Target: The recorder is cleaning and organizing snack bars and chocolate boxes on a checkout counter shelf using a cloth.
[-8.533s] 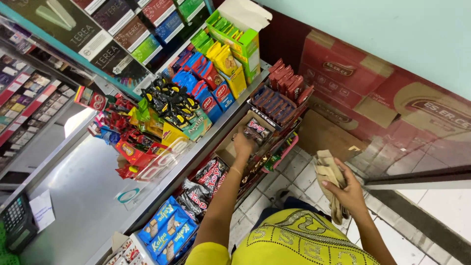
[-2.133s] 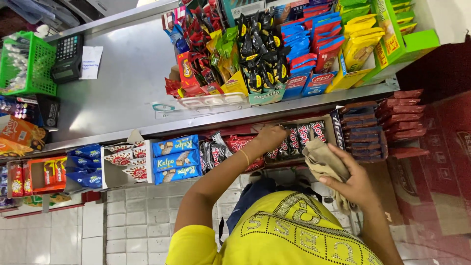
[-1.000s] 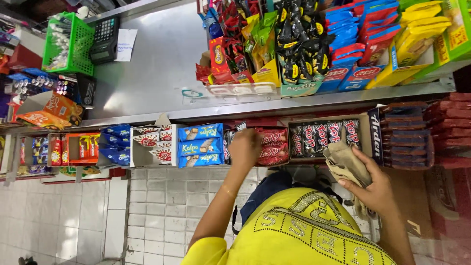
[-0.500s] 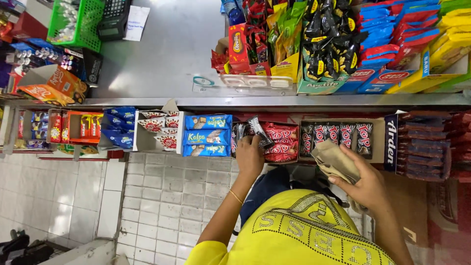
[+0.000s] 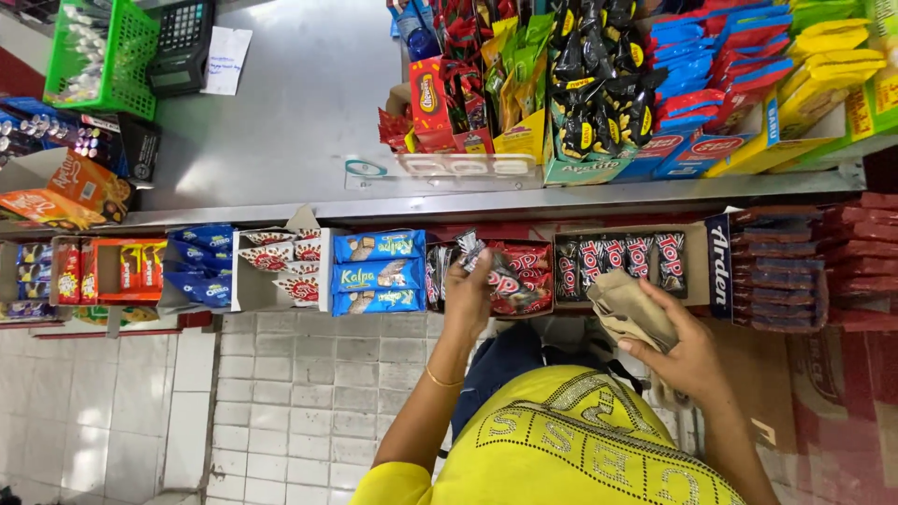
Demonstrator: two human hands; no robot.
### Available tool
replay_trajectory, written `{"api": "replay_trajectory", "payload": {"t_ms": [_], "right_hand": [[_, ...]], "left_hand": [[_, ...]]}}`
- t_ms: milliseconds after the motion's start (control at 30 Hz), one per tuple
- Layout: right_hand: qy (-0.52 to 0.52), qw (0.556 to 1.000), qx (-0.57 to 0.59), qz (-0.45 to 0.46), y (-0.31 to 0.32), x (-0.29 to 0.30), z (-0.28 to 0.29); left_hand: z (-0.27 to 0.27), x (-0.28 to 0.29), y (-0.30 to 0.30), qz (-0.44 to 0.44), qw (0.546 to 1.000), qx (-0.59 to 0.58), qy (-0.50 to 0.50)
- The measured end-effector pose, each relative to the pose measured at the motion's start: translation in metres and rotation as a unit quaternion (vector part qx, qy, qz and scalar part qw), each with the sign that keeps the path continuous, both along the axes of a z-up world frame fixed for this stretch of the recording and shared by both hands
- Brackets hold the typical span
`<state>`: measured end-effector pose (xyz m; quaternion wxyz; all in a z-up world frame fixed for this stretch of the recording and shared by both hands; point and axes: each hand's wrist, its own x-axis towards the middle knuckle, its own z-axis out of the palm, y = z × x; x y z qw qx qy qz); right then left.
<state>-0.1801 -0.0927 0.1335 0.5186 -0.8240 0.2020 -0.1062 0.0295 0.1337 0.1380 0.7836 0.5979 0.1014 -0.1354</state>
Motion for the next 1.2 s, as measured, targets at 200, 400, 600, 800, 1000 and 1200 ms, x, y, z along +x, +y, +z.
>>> {"api": "replay_trajectory", "payload": {"t_ms": [200, 400, 600, 800, 1000, 1200], "right_hand": [[-0.112, 0.993, 0.038, -0.007, 0.02, 0.033, 0.023], [-0.02, 0.98, -0.172, 0.098, 0.037, 0.063, 0.089], [0.054, 0.99, -0.09, 0.092, -0.007, 0.055, 0.025], [-0.018, 0.985, -0.17, -0.024, -0.012, 0.042, -0.003], [-0.024, 0.967, -0.24, 0.082, 0.019, 0.044, 0.039], [0.053, 0.978, -0.197, 0.053, -0.003, -0.015, -0.007]], "left_hand": [[0.012, -0.024, -0.043, -0.11, 0.961, -0.193, 0.164], [-0.111, -0.049, -0.065, -0.092, 0.965, -0.113, 0.217], [-0.038, -0.031, -0.051, -0.128, 0.961, -0.165, 0.181], [-0.016, -0.019, -0.058, -0.15, 0.962, -0.135, 0.182], [-0.011, -0.018, -0.079, -0.136, 0.939, -0.188, 0.252], [-0.01, 0.0, -0.089, -0.187, 0.933, -0.177, 0.25]]}}
